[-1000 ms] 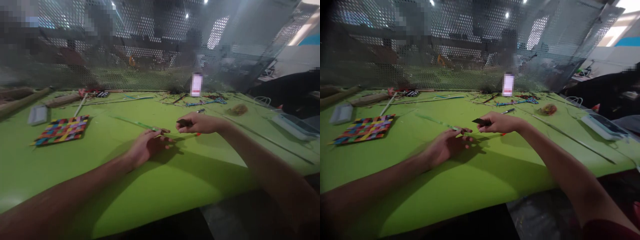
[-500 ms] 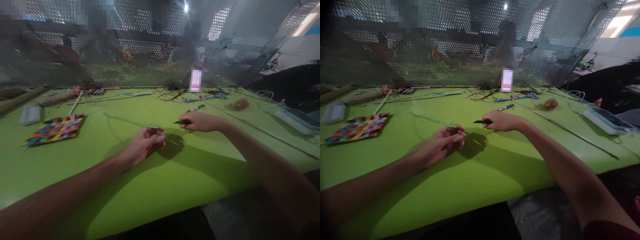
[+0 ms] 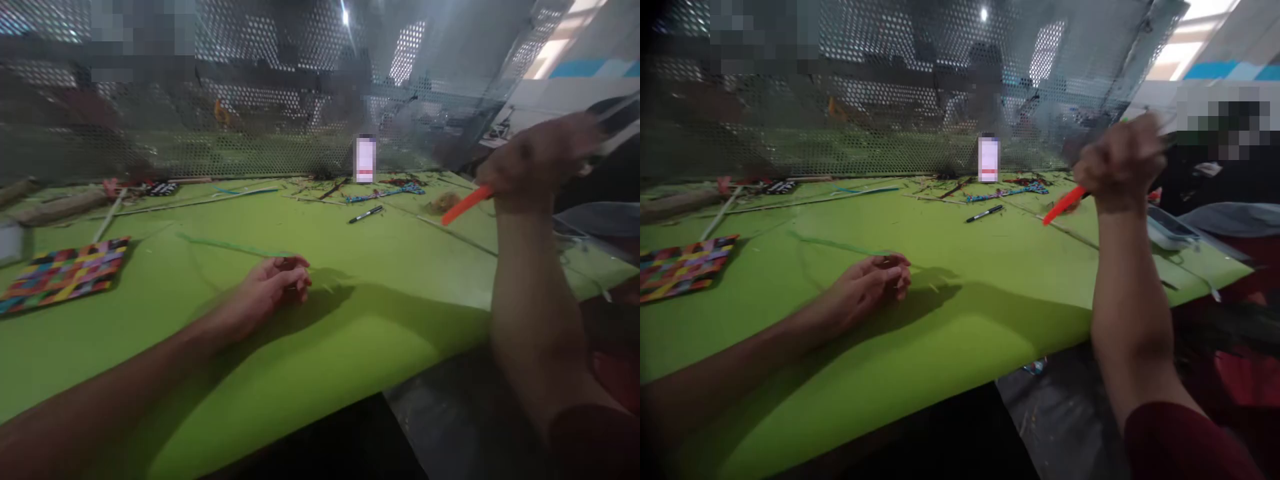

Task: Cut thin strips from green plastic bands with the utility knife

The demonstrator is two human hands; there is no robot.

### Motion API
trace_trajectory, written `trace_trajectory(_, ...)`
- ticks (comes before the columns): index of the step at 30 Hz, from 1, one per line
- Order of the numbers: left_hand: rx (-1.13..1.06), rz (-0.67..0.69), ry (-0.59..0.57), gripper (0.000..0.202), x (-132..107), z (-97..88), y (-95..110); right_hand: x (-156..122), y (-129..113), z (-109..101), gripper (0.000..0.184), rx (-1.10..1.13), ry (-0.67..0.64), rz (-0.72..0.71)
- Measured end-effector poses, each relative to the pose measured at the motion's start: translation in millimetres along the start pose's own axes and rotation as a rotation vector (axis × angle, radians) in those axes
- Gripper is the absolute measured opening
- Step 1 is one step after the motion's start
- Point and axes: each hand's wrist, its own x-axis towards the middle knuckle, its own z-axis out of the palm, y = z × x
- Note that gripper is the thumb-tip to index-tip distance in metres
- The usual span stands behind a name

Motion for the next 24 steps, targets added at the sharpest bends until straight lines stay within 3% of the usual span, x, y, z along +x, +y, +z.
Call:
trace_trajectory(2,0.011,0.006,0.01,0.018,0,0.7,0,6,5,-6,0.044,0.199,0.371,0.077)
trace_trajectory(3,0.016,0.007,0.008,0.018,-1,1.0,1,9,7,-6,0.034,0.334,0.494,0.088)
trace_trajectory(4,0.018,0.011,0.001,0.018,-1,1.2,1,10,9,-4,0.027,0.461,0.535,0.075)
trace_trajectory(5,0.017,0.014,-0.012,0.019,0,1.2,1,9,9,0,0.023,0.57,0.478,0.042)
trace_trajectory(7,0.017,0.018,-0.045,0.021,-1,0.9,1,5,7,10,0.023,0.703,0.163,-0.01)
trace_trajectory(9,0.025,0.027,-0.066,0.025,-2,0.4,2,-1,1,24,0.024,0.782,-0.121,0.037)
trace_trajectory(13,0.026,0.037,-0.096,0.028,-3,-1.6,3,-7,-11,48,0.034,0.798,-0.487,0.154)
trace_trajectory(15,-0.004,0.021,-0.11,0.023,-2,-2.8,3,-8,-16,58,0.021,0.774,-0.626,0.145)
trace_trajectory(17,-0.04,-0.005,-0.094,0.02,0,-2.6,3,-8,-24,68,0.027,0.683,-0.75,0.118)
trace_trajectory(21,-0.066,-0.056,0.019,0.039,3,3.2,5,-18,-52,94,0.026,0.432,-0.965,-0.039)
trace_trajectory(24,-0.001,-0.019,0.024,0.037,2,7.1,4,-34,-74,118,0.021,0.311,-0.954,-0.231)
